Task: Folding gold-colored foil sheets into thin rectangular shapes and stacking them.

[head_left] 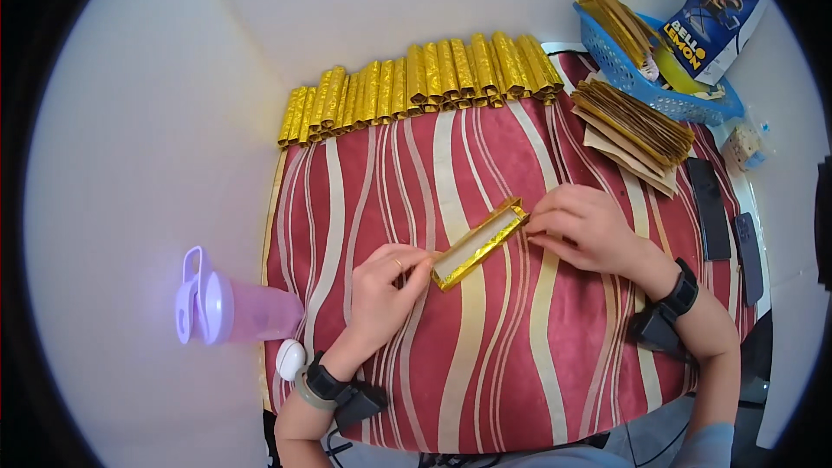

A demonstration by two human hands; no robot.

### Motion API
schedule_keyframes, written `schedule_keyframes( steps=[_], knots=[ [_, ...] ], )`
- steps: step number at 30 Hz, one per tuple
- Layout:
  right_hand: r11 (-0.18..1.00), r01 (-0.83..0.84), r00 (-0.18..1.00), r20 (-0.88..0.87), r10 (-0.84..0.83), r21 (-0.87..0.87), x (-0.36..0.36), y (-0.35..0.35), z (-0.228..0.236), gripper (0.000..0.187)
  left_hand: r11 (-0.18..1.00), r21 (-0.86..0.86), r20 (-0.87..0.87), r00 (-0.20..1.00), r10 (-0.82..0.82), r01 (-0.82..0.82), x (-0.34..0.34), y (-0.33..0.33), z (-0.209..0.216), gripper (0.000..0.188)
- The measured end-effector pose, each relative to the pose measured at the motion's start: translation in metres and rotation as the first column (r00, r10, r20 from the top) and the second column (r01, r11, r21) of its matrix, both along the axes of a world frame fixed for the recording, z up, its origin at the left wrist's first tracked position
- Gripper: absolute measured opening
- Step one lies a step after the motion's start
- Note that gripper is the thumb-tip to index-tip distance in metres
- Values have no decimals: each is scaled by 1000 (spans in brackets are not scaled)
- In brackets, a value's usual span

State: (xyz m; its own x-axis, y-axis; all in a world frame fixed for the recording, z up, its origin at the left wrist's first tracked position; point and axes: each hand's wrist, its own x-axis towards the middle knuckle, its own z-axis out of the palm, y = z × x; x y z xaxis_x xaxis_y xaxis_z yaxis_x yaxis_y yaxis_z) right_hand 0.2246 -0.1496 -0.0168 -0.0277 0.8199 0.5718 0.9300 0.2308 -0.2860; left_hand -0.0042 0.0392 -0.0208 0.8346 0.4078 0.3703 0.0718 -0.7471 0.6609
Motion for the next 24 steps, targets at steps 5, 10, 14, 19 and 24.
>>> schedule_keyframes(
  steps=[5,10,14,19,24],
  knots=[
    [996,-68,984,164,75,-51,2,16,-6,17,930,-330,-39,987,158,-162,5,13,-11,14],
    [996,-57,963,258,74,-72,3,21,-8,19,891,394,219,964,148,-226,9,14,3,26],
    [995,-87,929,356,102,-58,5,25,-8,20,745,648,72,962,-264,156,1,-7,4,25],
    [993,-116,880,463,106,-8,3,20,-9,19,651,749,-6,984,-180,123,4,-9,-4,24],
    [987,-114,980,153,130,-109,-7,4,-3,15,728,684,30,996,-87,43,-2,-22,1,19]
  ],
)
